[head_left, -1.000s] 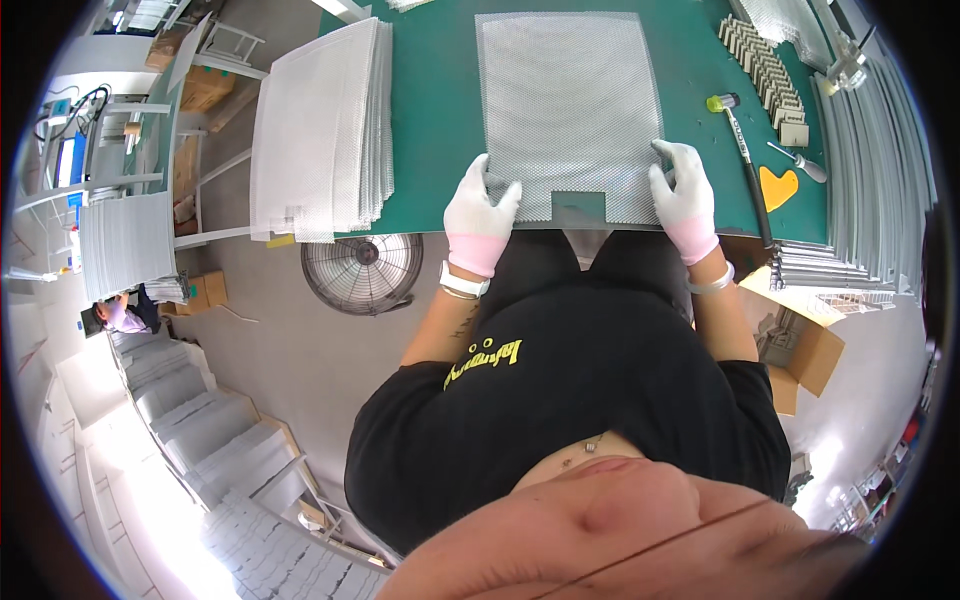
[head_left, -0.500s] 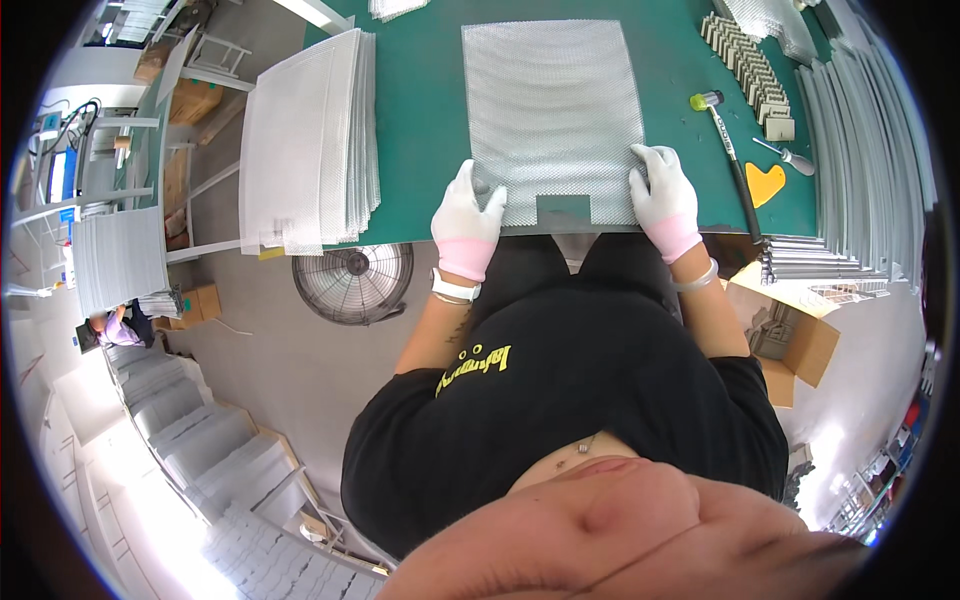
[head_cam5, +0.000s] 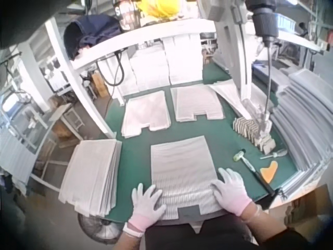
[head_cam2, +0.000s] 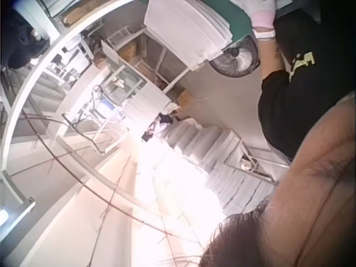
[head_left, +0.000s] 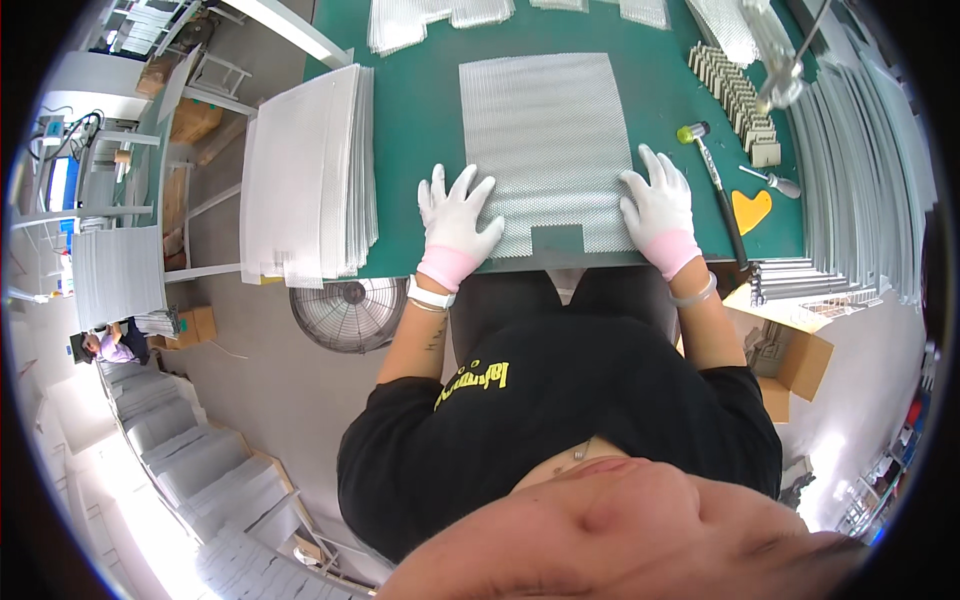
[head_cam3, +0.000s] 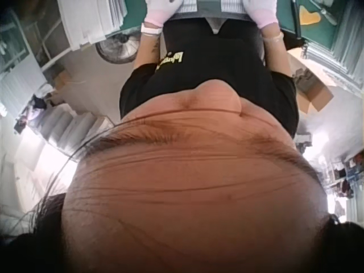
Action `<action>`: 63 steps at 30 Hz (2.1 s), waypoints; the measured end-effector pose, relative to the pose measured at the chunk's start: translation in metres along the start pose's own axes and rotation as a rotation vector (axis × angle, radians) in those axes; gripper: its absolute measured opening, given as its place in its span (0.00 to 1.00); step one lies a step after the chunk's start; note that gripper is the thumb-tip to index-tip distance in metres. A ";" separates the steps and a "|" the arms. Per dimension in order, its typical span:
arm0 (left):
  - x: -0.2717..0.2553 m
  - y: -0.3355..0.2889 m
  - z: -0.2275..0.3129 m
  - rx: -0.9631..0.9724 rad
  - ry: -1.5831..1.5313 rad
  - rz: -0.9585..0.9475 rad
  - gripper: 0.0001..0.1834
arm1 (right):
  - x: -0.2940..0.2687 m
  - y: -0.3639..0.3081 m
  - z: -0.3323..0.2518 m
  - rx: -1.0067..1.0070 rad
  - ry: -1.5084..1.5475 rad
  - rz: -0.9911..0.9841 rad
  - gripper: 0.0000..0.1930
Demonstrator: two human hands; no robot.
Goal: The person assembles white mesh panels by placing them into metal frames and securing them with a handheld power tool. They repeatedly pick up mesh sheets, align them with frames, and use a screwdriver to fasten the components together on a green workbench.
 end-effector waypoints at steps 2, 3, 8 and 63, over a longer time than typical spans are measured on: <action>-0.010 0.018 0.007 0.061 0.060 0.011 0.32 | 0.004 0.007 0.007 -0.038 0.038 0.013 0.16; -0.009 0.031 0.010 0.060 0.103 -0.053 0.31 | 0.006 0.009 0.011 -0.039 0.108 0.012 0.17; -0.076 0.164 0.071 0.441 -0.195 0.537 0.25 | 0.016 0.012 0.015 -0.099 0.127 0.000 0.17; -0.119 0.120 -0.026 0.410 -1.172 0.574 0.15 | -0.022 -0.006 0.030 -0.171 0.600 0.283 0.23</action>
Point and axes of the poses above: each hand's wrist, its own y-axis towards the middle knuckle, its own x-axis out of the palm, z = x × y, the point moved 10 cm from there along y, towards the middle knuckle, and after that the axes turned 2 degrees about -x, right-handed, at the moved point
